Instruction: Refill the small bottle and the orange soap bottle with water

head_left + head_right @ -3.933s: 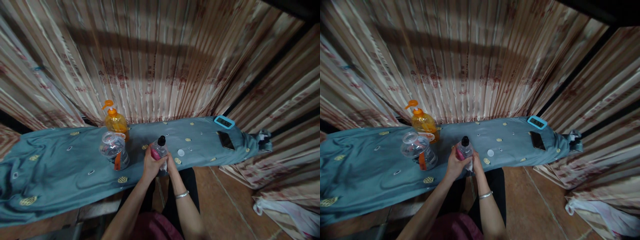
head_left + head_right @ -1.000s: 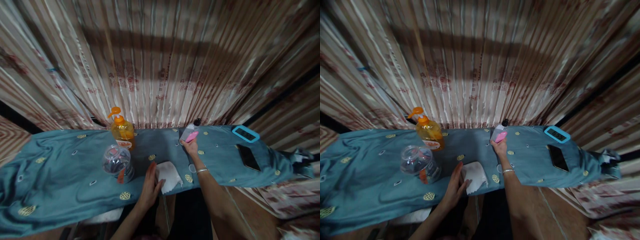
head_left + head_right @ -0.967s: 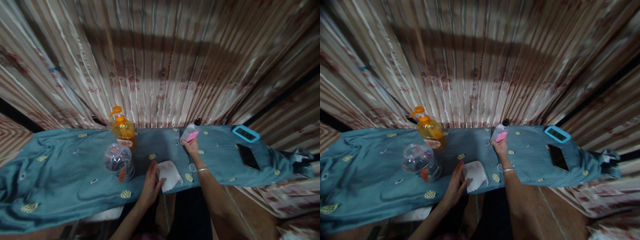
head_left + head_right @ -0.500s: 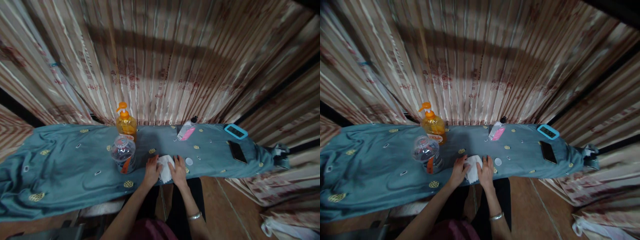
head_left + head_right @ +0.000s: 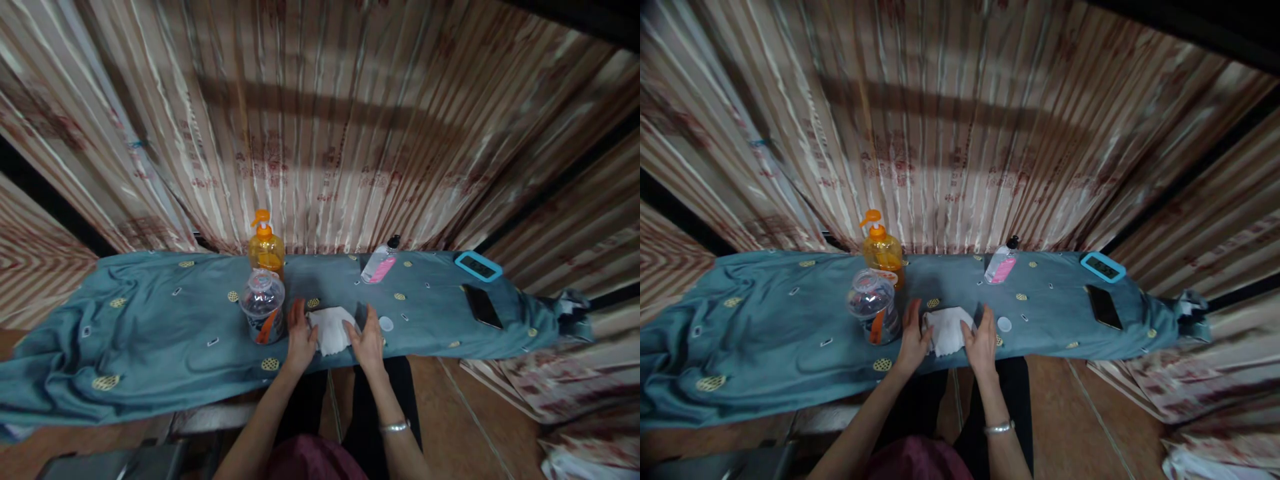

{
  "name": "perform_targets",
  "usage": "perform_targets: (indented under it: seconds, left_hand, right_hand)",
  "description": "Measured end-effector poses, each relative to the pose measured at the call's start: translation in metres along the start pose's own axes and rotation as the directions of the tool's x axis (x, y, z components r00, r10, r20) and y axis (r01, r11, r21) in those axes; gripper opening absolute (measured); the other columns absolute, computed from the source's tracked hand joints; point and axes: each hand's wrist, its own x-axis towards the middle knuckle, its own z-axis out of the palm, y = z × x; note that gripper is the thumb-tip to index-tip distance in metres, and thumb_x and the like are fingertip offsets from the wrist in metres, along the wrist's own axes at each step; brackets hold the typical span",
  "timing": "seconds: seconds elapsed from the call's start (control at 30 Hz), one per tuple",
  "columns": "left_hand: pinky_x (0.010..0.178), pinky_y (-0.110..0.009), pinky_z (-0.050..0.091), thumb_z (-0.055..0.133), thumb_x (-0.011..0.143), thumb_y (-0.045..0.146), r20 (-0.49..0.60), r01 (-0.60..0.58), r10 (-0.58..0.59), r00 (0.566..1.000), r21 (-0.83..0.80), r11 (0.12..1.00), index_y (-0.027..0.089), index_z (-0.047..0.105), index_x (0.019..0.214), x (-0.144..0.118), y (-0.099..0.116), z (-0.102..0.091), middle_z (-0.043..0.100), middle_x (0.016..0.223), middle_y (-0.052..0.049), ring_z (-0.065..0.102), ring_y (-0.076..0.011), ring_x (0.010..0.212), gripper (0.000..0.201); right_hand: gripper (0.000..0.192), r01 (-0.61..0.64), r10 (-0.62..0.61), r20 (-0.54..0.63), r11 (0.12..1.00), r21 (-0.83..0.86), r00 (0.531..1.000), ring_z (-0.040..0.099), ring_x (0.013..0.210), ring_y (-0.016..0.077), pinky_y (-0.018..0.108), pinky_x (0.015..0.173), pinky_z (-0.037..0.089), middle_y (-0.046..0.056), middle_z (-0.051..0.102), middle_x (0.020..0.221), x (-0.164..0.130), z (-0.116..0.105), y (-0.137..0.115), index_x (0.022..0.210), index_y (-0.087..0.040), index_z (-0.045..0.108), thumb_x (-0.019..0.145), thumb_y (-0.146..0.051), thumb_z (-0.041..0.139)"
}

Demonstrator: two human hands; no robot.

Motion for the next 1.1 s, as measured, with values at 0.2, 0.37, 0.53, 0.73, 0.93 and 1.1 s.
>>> perform_targets:
  seconds: [0.2,0.37,0.53,0.73,0.93,1.1]
  left_hand:
    - [0.128,-0.065,0.044,0.056,0.098,0.020,0.336,-0.231,0.153,0.929,0.204,0.951,0.022,0.078,0.122,-0.020,-0.008,-0.010,0.071,0.149,-0.013,0.055,-0.0348,0.152,0.032]
    - [0.127,-0.064,0.047,0.058,0.100,0.023,0.364,-0.273,0.168,0.916,0.258,0.927,0.023,0.078,0.125,-0.019,-0.005,-0.020,0.071,0.151,-0.012,0.054,-0.0346,0.153,0.032]
    - [0.127,-0.064,0.048,0.060,0.100,0.026,0.348,-0.265,0.168,0.922,0.252,0.931,0.025,0.077,0.130,-0.027,-0.009,-0.030,0.070,0.152,-0.012,0.056,-0.0338,0.153,0.034]
    - [0.120,-0.057,0.058,0.061,0.101,0.037,0.279,-0.117,0.085,0.957,0.100,0.988,0.026,0.076,0.134,-0.067,-0.018,-0.068,0.075,0.146,-0.013,0.070,-0.0321,0.139,0.038]
    - [0.103,-0.050,0.068,0.060,0.098,0.062,0.066,0.158,-0.159,0.985,0.022,0.987,0.030,0.084,0.108,-0.101,-0.026,-0.136,0.085,0.116,-0.009,0.081,-0.0313,0.113,0.041]
    - [0.106,-0.057,0.065,0.072,0.087,0.070,-0.187,0.275,-0.265,0.946,0.027,0.961,0.026,0.070,0.135,-0.080,-0.036,-0.158,0.073,0.141,-0.013,0.078,-0.0354,0.118,0.065]
  right_hand:
    - [0.048,0.159,-0.134,0.121,0.959,-0.235,0.984,0.052,0.152,0.0348,0.067,0.125,0.041,0.013,0.058,0.161,-0.035,0.022,-0.024,0.147,-0.022,0.063,0.102,-0.036,0.070]
    - [0.051,0.203,-0.148,0.179,0.916,-0.345,0.973,0.052,0.154,0.0346,0.066,0.126,0.041,0.014,0.057,0.163,-0.041,0.028,-0.027,0.151,-0.022,0.060,0.102,-0.031,0.070]
    - [0.050,0.200,-0.133,0.203,0.912,-0.357,0.970,0.051,0.154,0.0349,0.067,0.125,0.041,0.014,0.057,0.162,-0.038,0.025,-0.022,0.150,-0.022,0.061,0.101,-0.031,0.070]
    - [0.057,0.122,-0.089,0.136,0.959,-0.257,0.987,0.046,0.157,0.0383,0.072,0.128,0.034,0.016,0.051,0.167,-0.037,0.034,-0.041,0.155,-0.022,0.055,0.101,-0.033,0.070]
    - [0.056,0.163,-0.172,0.178,0.985,0.066,0.969,0.054,0.151,0.0327,0.063,0.125,0.043,0.015,0.058,0.162,-0.023,0.040,-0.096,0.156,-0.023,0.054,0.105,-0.045,0.062]
    - [0.054,0.116,-0.177,0.226,0.959,0.258,0.958,0.063,0.142,0.0312,0.062,0.120,0.049,0.014,0.065,0.152,-0.012,0.053,-0.122,0.152,-0.023,0.058,0.106,-0.050,0.062]
